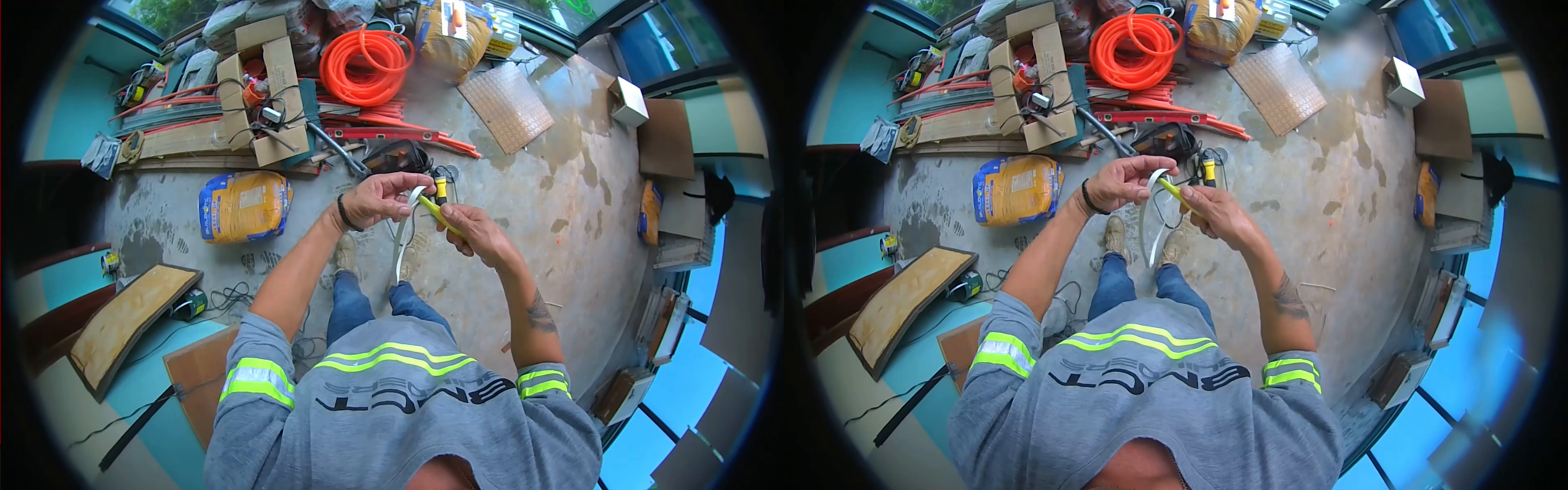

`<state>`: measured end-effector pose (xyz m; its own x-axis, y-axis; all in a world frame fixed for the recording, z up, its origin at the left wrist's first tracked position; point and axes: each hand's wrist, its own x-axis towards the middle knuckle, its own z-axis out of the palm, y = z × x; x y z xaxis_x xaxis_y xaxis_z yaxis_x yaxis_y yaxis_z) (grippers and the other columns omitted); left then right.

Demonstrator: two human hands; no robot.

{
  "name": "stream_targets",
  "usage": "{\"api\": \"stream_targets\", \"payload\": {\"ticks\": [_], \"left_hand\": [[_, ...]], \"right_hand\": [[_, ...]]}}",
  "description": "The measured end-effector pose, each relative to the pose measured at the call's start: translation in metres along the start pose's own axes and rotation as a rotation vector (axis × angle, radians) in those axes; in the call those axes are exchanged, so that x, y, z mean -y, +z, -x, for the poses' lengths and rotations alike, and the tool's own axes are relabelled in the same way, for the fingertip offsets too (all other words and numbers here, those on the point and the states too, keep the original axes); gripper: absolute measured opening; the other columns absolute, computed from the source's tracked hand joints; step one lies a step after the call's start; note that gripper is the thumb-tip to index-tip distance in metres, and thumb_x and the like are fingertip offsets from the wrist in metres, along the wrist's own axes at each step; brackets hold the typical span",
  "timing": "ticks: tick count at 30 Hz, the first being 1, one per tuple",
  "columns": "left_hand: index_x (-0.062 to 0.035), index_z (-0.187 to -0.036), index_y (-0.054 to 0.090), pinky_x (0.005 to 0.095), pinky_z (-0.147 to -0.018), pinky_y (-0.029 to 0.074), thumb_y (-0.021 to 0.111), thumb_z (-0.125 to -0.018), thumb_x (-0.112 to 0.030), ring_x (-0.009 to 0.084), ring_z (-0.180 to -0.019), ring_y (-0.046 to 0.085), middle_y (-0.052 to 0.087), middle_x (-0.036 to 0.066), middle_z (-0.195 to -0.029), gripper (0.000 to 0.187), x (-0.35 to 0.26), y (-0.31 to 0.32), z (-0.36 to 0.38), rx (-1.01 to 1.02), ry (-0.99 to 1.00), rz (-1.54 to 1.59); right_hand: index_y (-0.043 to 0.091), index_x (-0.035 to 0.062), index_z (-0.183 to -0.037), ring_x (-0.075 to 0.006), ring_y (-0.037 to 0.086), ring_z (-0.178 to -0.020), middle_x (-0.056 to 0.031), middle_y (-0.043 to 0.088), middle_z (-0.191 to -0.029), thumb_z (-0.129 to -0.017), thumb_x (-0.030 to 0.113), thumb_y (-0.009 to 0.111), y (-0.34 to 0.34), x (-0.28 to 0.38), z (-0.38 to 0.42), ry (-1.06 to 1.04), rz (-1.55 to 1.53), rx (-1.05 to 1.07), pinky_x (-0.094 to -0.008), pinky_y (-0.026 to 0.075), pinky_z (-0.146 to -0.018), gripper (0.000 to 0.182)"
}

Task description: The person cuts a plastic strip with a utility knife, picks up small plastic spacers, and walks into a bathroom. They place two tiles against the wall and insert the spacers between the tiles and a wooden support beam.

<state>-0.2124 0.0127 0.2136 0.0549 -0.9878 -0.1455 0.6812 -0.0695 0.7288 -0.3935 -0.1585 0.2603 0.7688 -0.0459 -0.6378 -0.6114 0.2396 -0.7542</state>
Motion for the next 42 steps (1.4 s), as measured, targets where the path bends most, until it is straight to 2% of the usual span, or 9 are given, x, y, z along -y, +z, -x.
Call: {"api": "stream_targets", "payload": {"ticks": [7,18,20,21,23,24,26,30,42], "left_hand": [[-0.0020,-0.111,0.064,0.0194,-0.066,0.044,0.067,-0.088,-0.011,0.0044,-0.075,0.054,0.064,-0.002,-0.093,0.024,0.016,0.003,0.009,-0.134,-0.032,-0.030],[-0.0011,-0.101,0.066,0.0264,-0.071,0.047,0.062,-0.093,-0.018,0.0093,-0.076,0.058,0.066,0.001,-0.087,0.019,0.027,0.030,0.027,-0.394,0.128,-0.599],[-0.0011,-0.099,0.066,0.0260,-0.073,0.047,0.062,-0.092,-0.016,0.0092,-0.080,0.060,0.067,0.003,-0.087,0.016,0.024,0.025,0.030,-0.414,0.433,-1.355],[-0.0011,-0.099,0.066,0.0260,-0.073,0.047,0.062,-0.092,-0.016,0.0092,-0.080,0.060,0.067,0.003,-0.087,0.016,0.030,0.004,0.040,-0.417,0.424,-1.351],[-0.0017,-0.102,0.066,0.0254,-0.076,0.047,0.063,-0.091,-0.016,0.0091,-0.084,0.060,0.067,0.004,-0.087,0.018,0.066,-0.048,0.064,-0.546,0.130,-1.631],[-0.0017,-0.102,0.066,0.0254,-0.076,0.047,0.063,-0.091,-0.016,0.0091,-0.084,0.060,0.067,0.004,-0.087,0.018,0.077,-0.044,0.071,-0.561,0.122,-1.629],[-0.0012,-0.104,0.067,0.0240,-0.078,0.046,0.062,-0.092,-0.021,0.0091,-0.085,0.060,0.067,0.003,-0.088,0.024,0.078,-0.047,0.085,-0.587,-0.257,-0.784],[-0.0016,-0.114,0.065,0.0232,-0.082,0.045,0.059,-0.095,-0.027,0.0073,-0.090,0.059,0.067,0.000,-0.093,0.032,0.070,0.004,0.034,-0.456,0.055,-0.344],[-0.0020,-0.107,0.066,0.0222,-0.075,0.048,0.062,-0.094,-0.024,0.0070,-0.082,0.061,0.069,0.003,-0.095,0.026,0.066,0.039,0.017,-0.466,-0.090,-0.296]], "right_hand": [[0.058,0.0076,-0.093,-0.0049,0.036,-0.045,0.0031,0.044,-0.059,-0.095,0.047,0.054,0.001,-0.008,0.004,0.018,-0.230,0.226,-0.0206,0.028,-0.041,0.039],[0.060,0.0022,-0.095,-0.0084,0.050,-0.049,-0.0003,0.054,-0.063,-0.099,0.032,0.052,0.021,0.014,0.028,-0.038,0.209,0.024,-0.0250,0.038,-0.044,0.031],[0.060,0.0029,-0.094,-0.0078,0.049,-0.050,-0.0002,0.055,-0.064,-0.099,0.033,0.051,0.022,0.007,0.030,-0.057,0.306,-0.034,-0.0247,0.038,-0.045,0.032],[0.061,0.0041,-0.094,-0.0069,0.048,-0.049,0.0003,0.054,-0.065,-0.100,0.034,0.050,0.018,-0.002,0.034,-0.083,0.333,-0.063,-0.0236,0.038,-0.045,0.032],[0.057,0.0111,-0.082,-0.0063,0.041,-0.050,0.0054,0.045,-0.060,-0.100,0.030,0.047,-0.059,0.008,0.063,-0.521,-0.001,-0.742,-0.0232,0.034,-0.045,0.028],[0.057,0.0111,-0.082,-0.0063,0.041,-0.050,0.0054,0.045,-0.060,-0.100,0.030,0.047,-0.059,0.008,0.061,-0.518,0.001,-0.727,-0.0232,0.034,-0.045,0.028],[0.059,0.0103,-0.088,-0.0039,0.039,-0.048,0.0067,0.044,-0.061,-0.099,0.029,0.050,-0.049,0.006,0.045,-0.472,0.013,-0.607,-0.0204,0.032,-0.043,0.024],[0.063,0.0076,-0.103,-0.0018,0.042,-0.049,0.0055,0.051,-0.067,-0.090,0.026,0.067,-0.014,-0.019,0.023,-0.290,-0.065,-0.377,-0.0193,0.033,-0.041,0.023],[0.062,0.0030,-0.095,-0.0047,0.046,-0.047,0.0032,0.052,-0.065,-0.089,0.020,0.068,0.021,-0.033,-0.024,-0.312,-0.226,-0.336,-0.0203,0.036,-0.042,0.019]]}}
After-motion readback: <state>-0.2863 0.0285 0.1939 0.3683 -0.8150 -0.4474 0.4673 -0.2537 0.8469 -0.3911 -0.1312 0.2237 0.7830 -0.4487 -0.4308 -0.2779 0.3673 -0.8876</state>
